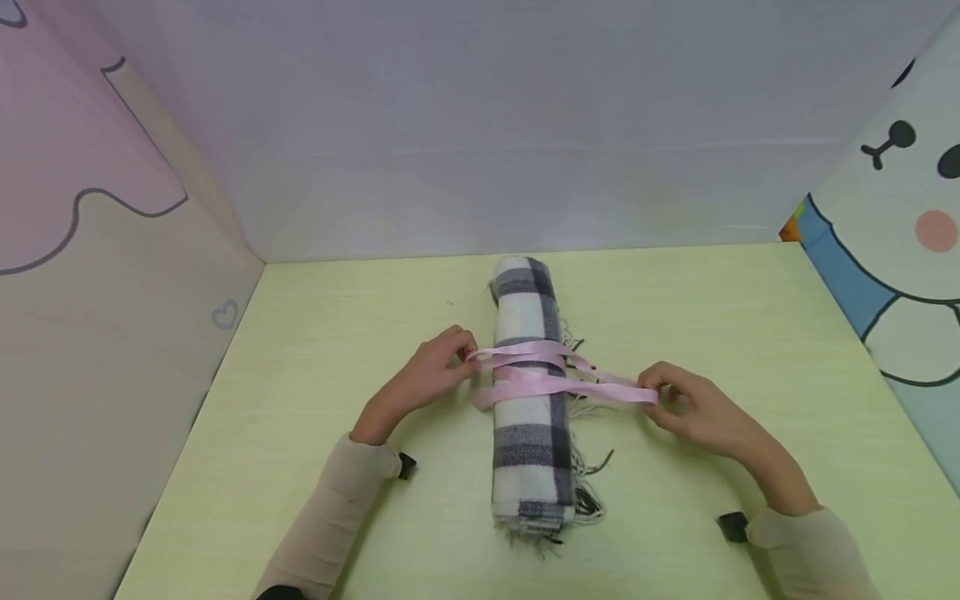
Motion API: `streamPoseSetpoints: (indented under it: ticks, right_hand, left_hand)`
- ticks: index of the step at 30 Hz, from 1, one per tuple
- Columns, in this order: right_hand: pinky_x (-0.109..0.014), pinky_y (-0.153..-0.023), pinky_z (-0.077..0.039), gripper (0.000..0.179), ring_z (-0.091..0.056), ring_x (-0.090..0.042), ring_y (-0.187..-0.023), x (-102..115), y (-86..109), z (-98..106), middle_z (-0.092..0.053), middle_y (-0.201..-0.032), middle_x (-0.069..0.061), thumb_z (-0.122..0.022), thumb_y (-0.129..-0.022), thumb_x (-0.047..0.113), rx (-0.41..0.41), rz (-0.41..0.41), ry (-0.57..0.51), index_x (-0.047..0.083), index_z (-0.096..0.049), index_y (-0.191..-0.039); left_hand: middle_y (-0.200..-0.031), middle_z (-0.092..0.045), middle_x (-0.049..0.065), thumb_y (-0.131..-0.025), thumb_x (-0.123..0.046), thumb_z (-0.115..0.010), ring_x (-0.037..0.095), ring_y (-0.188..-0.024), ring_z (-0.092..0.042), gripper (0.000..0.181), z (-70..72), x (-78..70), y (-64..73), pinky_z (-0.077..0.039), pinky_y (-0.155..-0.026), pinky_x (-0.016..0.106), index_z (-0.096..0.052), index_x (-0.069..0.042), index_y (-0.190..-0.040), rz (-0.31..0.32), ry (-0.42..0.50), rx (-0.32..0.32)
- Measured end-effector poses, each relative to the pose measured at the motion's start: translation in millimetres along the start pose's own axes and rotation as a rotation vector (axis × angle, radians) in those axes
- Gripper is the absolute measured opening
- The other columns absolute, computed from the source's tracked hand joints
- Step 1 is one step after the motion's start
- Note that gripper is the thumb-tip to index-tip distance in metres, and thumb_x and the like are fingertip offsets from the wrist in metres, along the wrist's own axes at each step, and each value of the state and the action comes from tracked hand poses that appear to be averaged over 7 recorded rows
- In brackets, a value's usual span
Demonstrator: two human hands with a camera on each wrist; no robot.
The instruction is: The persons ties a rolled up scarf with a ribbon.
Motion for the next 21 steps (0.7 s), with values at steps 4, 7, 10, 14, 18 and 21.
streamPoseSetpoints:
  ticks: [4,7,10,14,18,21]
  right_hand:
    - [-0.026,-0.076,-0.046,0.022,-0.053,-0.005,-0.090,-1.7,3.0,2.6,-0.064,-0.108,0.007,-0.075,-0.096,0.010,-0.010,-0.031,-0.006,0.026,-0.062,-0.103]
    - [-0.025,-0.073,-0.046,0.019,-0.053,-0.005,-0.088,-4.4,6.6,5.7,-0.063,-0.107,0.009,-0.075,-0.096,0.011,-0.023,-0.066,-0.002,0.023,-0.063,-0.104]
    - [-0.025,-0.071,-0.045,0.018,-0.054,-0.006,-0.086,-7.8,10.8,9.6,-0.062,-0.106,0.010,-0.073,-0.097,0.009,-0.044,-0.091,-0.008,0.021,-0.064,-0.107]
    - [-0.025,-0.067,-0.045,0.020,-0.054,-0.008,-0.084,-10.0,14.6,14.4,-0.064,-0.103,0.006,-0.071,-0.098,0.006,-0.095,-0.089,-0.032,0.020,-0.065,-0.111]
    - [-0.023,-0.068,-0.043,0.017,-0.055,-0.006,-0.083,-9.8,15.2,17.1,-0.065,-0.100,0.008,-0.068,-0.100,0.005,-0.194,-0.108,-0.065,0.015,-0.065,-0.114]
    - [-0.015,-0.074,-0.044,0.014,-0.058,0.000,-0.086,-9.9,14.6,16.6,-0.065,-0.101,0.014,-0.065,-0.102,0.006,-0.286,-0.149,-0.109,0.009,-0.065,-0.116]
  left_hand:
    - [-0.109,-0.062,0.003,-0.101,-0.023,-0.063,0.020,-0.103,-0.065,0.011,3.2,3.3,3.7,-0.046,-0.086,0.039,-0.057,-0.016,-0.095,0.001,-0.029,-0.001]
    - [-0.109,-0.062,0.003,-0.101,-0.023,-0.063,0.020,-0.103,-0.065,0.011,5.8,4.5,6.2,-0.046,-0.088,0.043,-0.058,-0.016,-0.095,0.006,-0.049,-0.007]
    - [-0.108,-0.063,0.004,-0.100,-0.023,-0.064,0.021,-0.103,-0.065,0.010,8.2,4.6,8.5,-0.047,-0.088,0.044,-0.058,-0.016,-0.096,0.010,-0.070,-0.025]
    - [-0.106,-0.064,0.002,-0.099,-0.025,-0.066,0.021,-0.101,-0.066,0.011,10.4,2.7,12.2,-0.048,-0.086,0.043,-0.059,-0.017,-0.096,0.008,-0.131,-0.078]
    - [-0.100,-0.067,0.000,-0.097,-0.028,-0.069,0.020,-0.093,-0.065,0.014,12.2,-1.9,16.3,-0.049,-0.080,0.040,-0.062,-0.017,-0.092,-0.011,-0.216,-0.182]
    - [-0.094,-0.068,0.001,-0.096,-0.026,-0.071,0.021,-0.082,-0.064,0.015,13.3,-4.6,19.0,-0.048,-0.070,0.035,-0.062,-0.016,-0.088,-0.022,-0.244,-0.283]
Point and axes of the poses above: each hand's wrist, its own y-axis away from the middle knuckle, its own z-axis out of the back of the hand, x = y × z, the point moved 4 cm from there along -y, towards the middle knuckle
